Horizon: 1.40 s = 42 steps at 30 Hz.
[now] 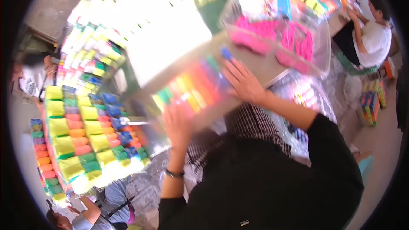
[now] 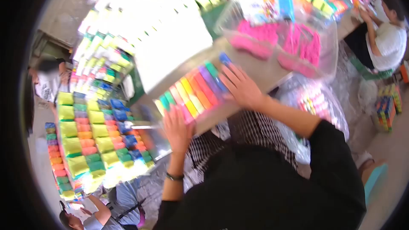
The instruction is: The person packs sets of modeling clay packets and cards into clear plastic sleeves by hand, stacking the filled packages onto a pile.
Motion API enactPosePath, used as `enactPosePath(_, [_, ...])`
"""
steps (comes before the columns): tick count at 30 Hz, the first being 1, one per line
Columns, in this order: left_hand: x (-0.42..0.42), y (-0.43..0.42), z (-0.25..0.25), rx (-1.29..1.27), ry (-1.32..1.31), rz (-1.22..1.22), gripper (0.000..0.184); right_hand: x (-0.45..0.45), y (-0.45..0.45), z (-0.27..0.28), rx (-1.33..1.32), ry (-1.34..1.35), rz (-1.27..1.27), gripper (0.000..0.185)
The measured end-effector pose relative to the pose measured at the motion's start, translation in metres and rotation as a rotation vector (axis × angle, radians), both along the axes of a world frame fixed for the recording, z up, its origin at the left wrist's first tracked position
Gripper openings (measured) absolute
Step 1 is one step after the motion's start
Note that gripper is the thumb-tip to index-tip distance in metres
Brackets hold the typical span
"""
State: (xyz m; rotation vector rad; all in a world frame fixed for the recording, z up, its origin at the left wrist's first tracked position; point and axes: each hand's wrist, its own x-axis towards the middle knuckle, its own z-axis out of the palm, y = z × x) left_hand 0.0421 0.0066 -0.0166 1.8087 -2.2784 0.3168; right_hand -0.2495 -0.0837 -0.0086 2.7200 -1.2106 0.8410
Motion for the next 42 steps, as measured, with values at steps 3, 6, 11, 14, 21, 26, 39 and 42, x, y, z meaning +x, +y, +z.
enactPosePath(3, [-0.012, 0.010, 0.004, -0.084, 0.149, 0.126, 0.074, -0.001, 0.014, -0.026, 0.093, -0.232, -0.105, 0.075])
enactPosePath(6, [-0.018, 0.015, 0.010, -0.065, 0.327, 0.244, 0.083, -0.006, 0.020, -0.014, 0.413, -0.387, -0.178, 0.076])
enactPosePath(11, [0.008, 0.017, 0.037, -0.158, 0.360, 0.127, 0.077, -0.022, 0.019, 0.085, 1.120, -1.627, 0.607, 0.077])
enactPosePath(14, [0.000, 0.024, 0.049, 0.151, 1.259, 0.106, 0.060, -0.001, 0.010, 0.064, 0.731, -0.764, 0.482, 0.089])
enactPosePath(21, [-0.008, 0.018, 0.062, 0.212, 2.182, -0.101, 0.081, 0.094, -0.010, 0.126, 1.053, -0.811, 0.536, 0.087])
enactPosePath(26, [0.021, 0.011, -0.021, -0.093, 1.376, 0.262, 0.054, 0.246, -0.152, 0.248, 1.100, -0.958, 0.756, 0.061])
enactPosePath(39, [0.024, 0.011, -0.021, -0.154, 1.054, 0.172, 0.043, 0.330, -0.250, 0.179, 0.858, -0.895, 0.464, 0.038])
enactPosePath(42, [0.024, 0.011, -0.025, -0.140, 1.067, 0.183, 0.042, 0.295, -0.256, 0.029, 0.149, -0.187, 0.361, 0.065])
